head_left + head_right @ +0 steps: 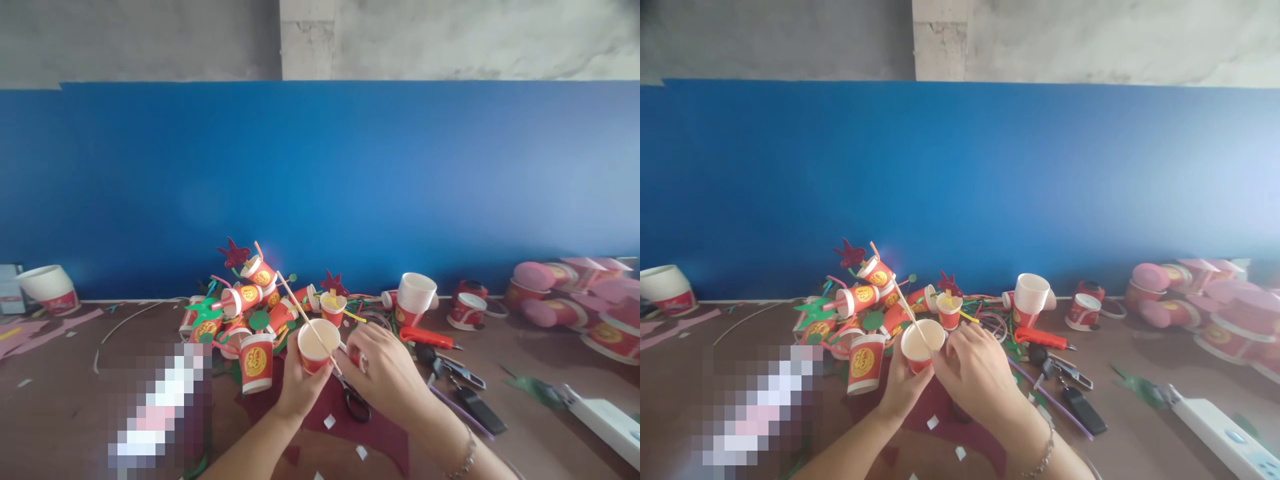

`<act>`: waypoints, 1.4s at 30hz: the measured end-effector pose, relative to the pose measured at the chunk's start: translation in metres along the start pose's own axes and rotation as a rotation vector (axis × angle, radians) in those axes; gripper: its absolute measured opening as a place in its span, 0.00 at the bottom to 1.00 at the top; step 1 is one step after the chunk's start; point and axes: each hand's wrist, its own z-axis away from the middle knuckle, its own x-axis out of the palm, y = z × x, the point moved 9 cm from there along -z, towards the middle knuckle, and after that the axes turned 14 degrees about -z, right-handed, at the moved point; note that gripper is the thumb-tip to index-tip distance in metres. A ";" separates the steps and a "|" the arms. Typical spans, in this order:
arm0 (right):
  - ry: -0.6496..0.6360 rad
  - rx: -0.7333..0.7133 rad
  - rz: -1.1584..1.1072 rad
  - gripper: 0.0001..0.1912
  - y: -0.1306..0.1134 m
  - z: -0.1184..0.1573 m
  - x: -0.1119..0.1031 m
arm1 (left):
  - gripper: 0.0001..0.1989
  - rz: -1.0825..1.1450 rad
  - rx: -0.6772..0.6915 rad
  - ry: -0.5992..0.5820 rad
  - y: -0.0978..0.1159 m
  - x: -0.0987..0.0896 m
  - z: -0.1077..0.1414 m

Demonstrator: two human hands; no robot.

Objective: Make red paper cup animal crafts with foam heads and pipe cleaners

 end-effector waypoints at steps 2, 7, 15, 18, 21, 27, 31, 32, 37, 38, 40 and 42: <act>-0.149 0.139 0.025 0.18 0.016 0.002 0.018 | 0.27 -0.029 -0.032 0.046 -0.005 -0.004 0.000; -0.351 0.146 -0.046 0.14 0.029 0.004 0.046 | 0.26 -0.115 -0.037 0.082 -0.004 -0.005 0.000; -0.753 0.391 -0.184 0.13 0.059 0.029 0.040 | 0.23 -0.283 -0.159 0.479 -0.019 -0.048 -0.004; -0.829 0.450 -0.192 0.11 0.065 0.037 0.034 | 0.24 -0.280 -0.111 0.450 -0.017 -0.044 -0.006; -0.624 0.343 -0.126 0.07 0.059 0.022 0.032 | 0.24 -0.281 -0.075 0.377 -0.011 -0.034 -0.005; -0.341 0.219 -0.230 0.14 0.038 0.006 0.049 | 0.27 -0.273 -0.127 0.301 -0.010 -0.027 -0.005; -0.417 0.192 -0.219 0.17 0.040 0.007 0.040 | 0.25 -0.283 -0.152 0.400 -0.018 -0.038 -0.006; -0.446 0.188 -0.230 0.17 0.042 0.008 0.035 | 0.25 -0.274 -0.156 0.412 -0.020 -0.040 -0.007; -0.497 0.192 -0.224 0.17 0.048 0.012 0.022 | 0.24 -0.262 -0.119 0.390 -0.014 -0.036 -0.006; -0.484 0.198 -0.218 0.17 0.048 0.011 0.023 | 0.23 -0.260 -0.110 0.374 -0.011 -0.034 -0.005; -0.458 0.218 -0.230 0.17 0.047 0.009 0.027 | 0.23 -0.263 -0.099 0.326 -0.009 -0.028 -0.004; -0.482 0.288 -0.277 0.18 0.051 0.010 0.035 | 0.24 -0.273 -0.088 0.289 -0.007 -0.024 -0.003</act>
